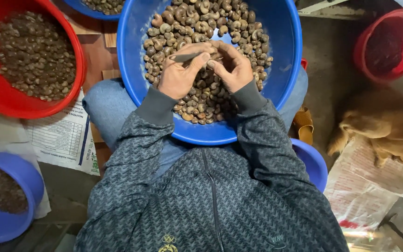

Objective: A person is manually peeling nuts using a small metal tool, prying open the shells and sorting the nuts into different colored bowls.

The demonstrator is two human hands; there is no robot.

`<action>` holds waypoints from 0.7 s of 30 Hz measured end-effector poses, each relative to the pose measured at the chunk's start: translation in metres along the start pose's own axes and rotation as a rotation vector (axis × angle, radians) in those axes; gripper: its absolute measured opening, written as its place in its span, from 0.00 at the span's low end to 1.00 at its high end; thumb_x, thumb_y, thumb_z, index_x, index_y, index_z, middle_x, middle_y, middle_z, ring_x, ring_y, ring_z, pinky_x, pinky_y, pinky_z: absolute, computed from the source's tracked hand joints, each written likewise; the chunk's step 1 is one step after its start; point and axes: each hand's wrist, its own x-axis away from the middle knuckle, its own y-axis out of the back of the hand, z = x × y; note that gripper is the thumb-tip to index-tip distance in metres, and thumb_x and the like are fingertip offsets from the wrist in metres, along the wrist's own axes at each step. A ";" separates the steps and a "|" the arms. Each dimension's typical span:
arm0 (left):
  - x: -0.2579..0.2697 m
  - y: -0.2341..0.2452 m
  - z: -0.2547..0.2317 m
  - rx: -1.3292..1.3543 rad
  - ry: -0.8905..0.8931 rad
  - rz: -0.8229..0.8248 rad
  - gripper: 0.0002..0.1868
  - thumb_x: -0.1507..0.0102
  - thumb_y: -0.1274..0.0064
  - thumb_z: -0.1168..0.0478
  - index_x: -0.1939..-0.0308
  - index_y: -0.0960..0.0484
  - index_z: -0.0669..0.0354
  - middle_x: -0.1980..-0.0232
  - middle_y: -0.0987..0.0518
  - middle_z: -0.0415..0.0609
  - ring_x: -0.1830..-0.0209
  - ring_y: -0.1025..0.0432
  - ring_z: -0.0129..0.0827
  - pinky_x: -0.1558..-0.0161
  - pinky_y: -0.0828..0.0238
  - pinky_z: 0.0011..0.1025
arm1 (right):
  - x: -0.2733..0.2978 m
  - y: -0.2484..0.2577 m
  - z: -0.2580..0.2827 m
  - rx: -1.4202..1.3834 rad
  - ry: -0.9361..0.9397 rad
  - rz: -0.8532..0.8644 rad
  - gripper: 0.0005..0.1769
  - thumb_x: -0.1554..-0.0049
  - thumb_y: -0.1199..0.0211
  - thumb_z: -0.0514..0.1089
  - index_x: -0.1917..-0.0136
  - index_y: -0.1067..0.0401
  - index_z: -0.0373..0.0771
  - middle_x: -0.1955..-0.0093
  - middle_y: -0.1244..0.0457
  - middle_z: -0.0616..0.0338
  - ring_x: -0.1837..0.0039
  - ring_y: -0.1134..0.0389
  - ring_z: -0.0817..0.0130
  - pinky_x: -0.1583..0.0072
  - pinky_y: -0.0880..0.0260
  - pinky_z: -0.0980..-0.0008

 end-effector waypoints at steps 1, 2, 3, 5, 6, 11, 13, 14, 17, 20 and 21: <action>0.000 0.000 -0.003 0.001 0.000 0.001 0.09 0.28 0.45 0.64 0.47 0.15 0.65 0.41 0.19 0.52 0.42 0.23 0.40 0.38 0.22 0.35 | 0.001 0.001 -0.002 0.001 0.000 -0.001 0.25 0.39 0.36 0.32 0.29 0.37 0.27 0.41 0.34 0.50 0.44 0.32 0.66 0.39 0.27 0.71; 0.000 0.001 -0.005 -0.008 0.010 -0.037 0.09 0.28 0.44 0.65 0.46 0.15 0.65 0.45 0.16 0.51 0.48 0.22 0.36 0.43 0.21 0.31 | 0.001 0.001 -0.004 0.004 -0.014 0.008 0.26 0.39 0.36 0.31 0.29 0.37 0.28 0.41 0.35 0.52 0.43 0.33 0.67 0.40 0.28 0.72; 0.000 0.002 -0.008 -0.017 0.019 -0.075 0.09 0.28 0.44 0.65 0.45 0.15 0.64 0.49 0.14 0.50 0.53 0.21 0.32 0.48 0.20 0.28 | 0.002 0.001 -0.006 0.007 -0.028 0.018 0.27 0.39 0.36 0.30 0.28 0.37 0.29 0.41 0.35 0.53 0.42 0.33 0.68 0.40 0.29 0.72; -0.001 0.003 0.000 0.005 0.020 -0.024 0.10 0.27 0.45 0.63 0.45 0.15 0.62 0.44 0.16 0.51 0.47 0.22 0.36 0.43 0.20 0.32 | 0.001 0.001 -0.002 0.033 -0.022 0.004 0.26 0.38 0.35 0.32 0.29 0.37 0.29 0.43 0.35 0.54 0.46 0.34 0.70 0.43 0.29 0.74; -0.001 0.004 0.004 0.028 0.022 0.027 0.10 0.27 0.45 0.62 0.44 0.15 0.60 0.40 0.18 0.52 0.41 0.23 0.40 0.37 0.21 0.35 | 0.001 0.000 0.000 0.060 -0.018 -0.009 0.25 0.38 0.35 0.33 0.29 0.36 0.29 0.46 0.35 0.55 0.50 0.34 0.71 0.46 0.29 0.75; 0.000 0.004 0.002 0.079 0.039 -0.033 0.10 0.27 0.46 0.64 0.43 0.16 0.64 0.44 0.15 0.50 0.47 0.21 0.34 0.42 0.20 0.29 | 0.002 0.002 0.000 0.057 -0.035 0.021 0.24 0.36 0.38 0.34 0.28 0.36 0.31 0.48 0.36 0.58 0.52 0.36 0.73 0.49 0.32 0.77; -0.001 0.006 0.003 0.049 0.048 -0.053 0.10 0.27 0.45 0.65 0.43 0.16 0.63 0.46 0.14 0.48 0.50 0.21 0.31 0.45 0.20 0.28 | 0.000 0.002 -0.001 0.085 -0.028 0.020 0.24 0.36 0.38 0.34 0.28 0.36 0.32 0.50 0.37 0.59 0.54 0.37 0.74 0.49 0.33 0.77; -0.001 0.005 0.005 0.038 0.037 -0.023 0.10 0.28 0.44 0.64 0.45 0.15 0.64 0.43 0.16 0.51 0.45 0.21 0.37 0.41 0.21 0.31 | 0.001 0.002 0.000 0.090 -0.016 0.012 0.23 0.36 0.38 0.34 0.29 0.36 0.30 0.46 0.36 0.56 0.49 0.36 0.71 0.45 0.32 0.74; -0.002 0.006 -0.001 0.023 0.029 -0.011 0.11 0.28 0.45 0.64 0.45 0.16 0.66 0.42 0.16 0.52 0.44 0.21 0.38 0.40 0.20 0.32 | -0.001 0.002 0.004 0.101 -0.027 0.009 0.23 0.35 0.39 0.37 0.29 0.35 0.29 0.46 0.34 0.55 0.49 0.35 0.71 0.45 0.32 0.74; -0.001 0.005 -0.004 0.026 0.039 -0.026 0.11 0.27 0.45 0.64 0.43 0.16 0.65 0.44 0.14 0.51 0.48 0.20 0.33 0.44 0.19 0.29 | 0.001 0.002 0.006 0.100 -0.061 0.012 0.23 0.34 0.40 0.39 0.28 0.35 0.30 0.49 0.34 0.58 0.54 0.36 0.73 0.49 0.32 0.76; 0.000 0.005 -0.003 0.029 0.042 -0.029 0.12 0.27 0.45 0.64 0.42 0.16 0.65 0.44 0.14 0.51 0.48 0.19 0.33 0.44 0.19 0.28 | 0.001 0.002 0.006 0.091 -0.066 0.016 0.23 0.34 0.40 0.38 0.28 0.35 0.30 0.50 0.34 0.58 0.54 0.36 0.74 0.50 0.32 0.76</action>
